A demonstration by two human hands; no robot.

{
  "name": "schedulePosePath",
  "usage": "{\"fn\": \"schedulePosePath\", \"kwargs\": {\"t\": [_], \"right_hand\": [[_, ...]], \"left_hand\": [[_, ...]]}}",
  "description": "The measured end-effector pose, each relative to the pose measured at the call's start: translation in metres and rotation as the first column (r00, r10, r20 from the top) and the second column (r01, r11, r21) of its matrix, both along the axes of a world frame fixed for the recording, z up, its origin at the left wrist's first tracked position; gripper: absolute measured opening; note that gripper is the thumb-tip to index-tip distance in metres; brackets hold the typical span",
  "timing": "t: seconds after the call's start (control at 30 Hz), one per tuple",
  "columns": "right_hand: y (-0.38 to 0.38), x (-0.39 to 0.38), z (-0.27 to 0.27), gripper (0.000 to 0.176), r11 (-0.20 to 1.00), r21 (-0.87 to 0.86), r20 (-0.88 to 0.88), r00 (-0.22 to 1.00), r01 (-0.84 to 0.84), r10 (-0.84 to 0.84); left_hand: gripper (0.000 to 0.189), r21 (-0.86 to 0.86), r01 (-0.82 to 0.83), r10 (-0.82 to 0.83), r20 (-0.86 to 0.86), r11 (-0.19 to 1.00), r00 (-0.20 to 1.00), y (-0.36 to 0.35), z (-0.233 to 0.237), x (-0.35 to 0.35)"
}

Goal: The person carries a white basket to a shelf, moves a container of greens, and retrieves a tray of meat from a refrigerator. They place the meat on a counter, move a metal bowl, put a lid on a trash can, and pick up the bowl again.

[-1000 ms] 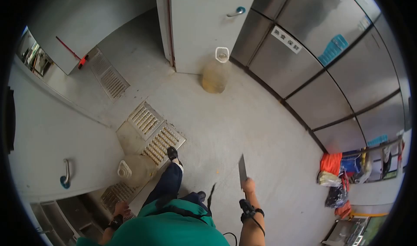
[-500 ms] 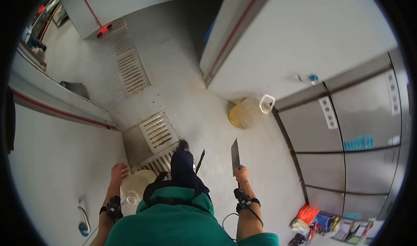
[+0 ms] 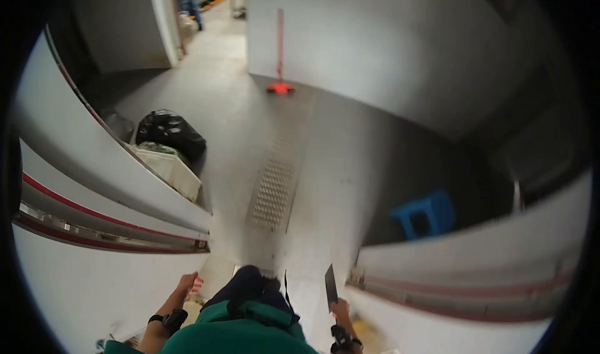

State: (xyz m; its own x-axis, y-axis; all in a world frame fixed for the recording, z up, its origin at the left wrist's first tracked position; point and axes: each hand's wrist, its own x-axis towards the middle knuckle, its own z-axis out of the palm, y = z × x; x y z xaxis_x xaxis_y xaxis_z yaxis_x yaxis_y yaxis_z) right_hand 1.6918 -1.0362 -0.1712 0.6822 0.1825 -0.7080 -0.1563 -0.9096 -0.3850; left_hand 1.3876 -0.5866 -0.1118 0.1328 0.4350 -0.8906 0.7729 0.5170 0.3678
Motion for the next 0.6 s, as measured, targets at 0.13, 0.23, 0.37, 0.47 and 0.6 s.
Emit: {"fn": "schedulePosePath", "kwargs": {"t": [0.13, 0.23, 0.37, 0.47, 0.6], "right_hand": [[0.103, 0.153, -0.040, 0.028, 0.981, -0.048, 0.042, 0.981, -0.187, 0.189], [0.179, 0.252, -0.067, 0.025, 0.956, -0.029, 0.122, 0.949, -0.291, 0.292], [0.313, 0.345, 0.010, 0.027, 0.936, 0.037, 0.104, 0.933, -0.350, 0.345], [0.387, 0.400, 0.038, 0.030, 0.935, 0.062, 0.096, 0.934, -0.350, 0.343], [0.477, 0.462, 0.054, 0.033, 0.936, 0.072, 0.068, 0.938, -0.345, 0.341]], "left_hand": [[0.023, 0.006, -0.156, 0.156, -0.036, 0.988, 0.987, 0.051, -0.031, 0.039], [0.019, 0.076, -0.223, 0.228, -0.067, 0.972, 0.971, 0.110, -0.067, 0.082], [0.015, 0.087, -0.176, 0.172, 0.044, 0.981, 0.984, 0.193, -0.117, 0.191], [0.021, 0.363, 0.089, -0.170, 0.198, 0.928, 0.965, 0.278, -0.135, 0.269], [0.020, 0.113, -0.454, 0.377, 0.402, 0.884, 0.834, 0.359, -0.018, 0.401]]}}
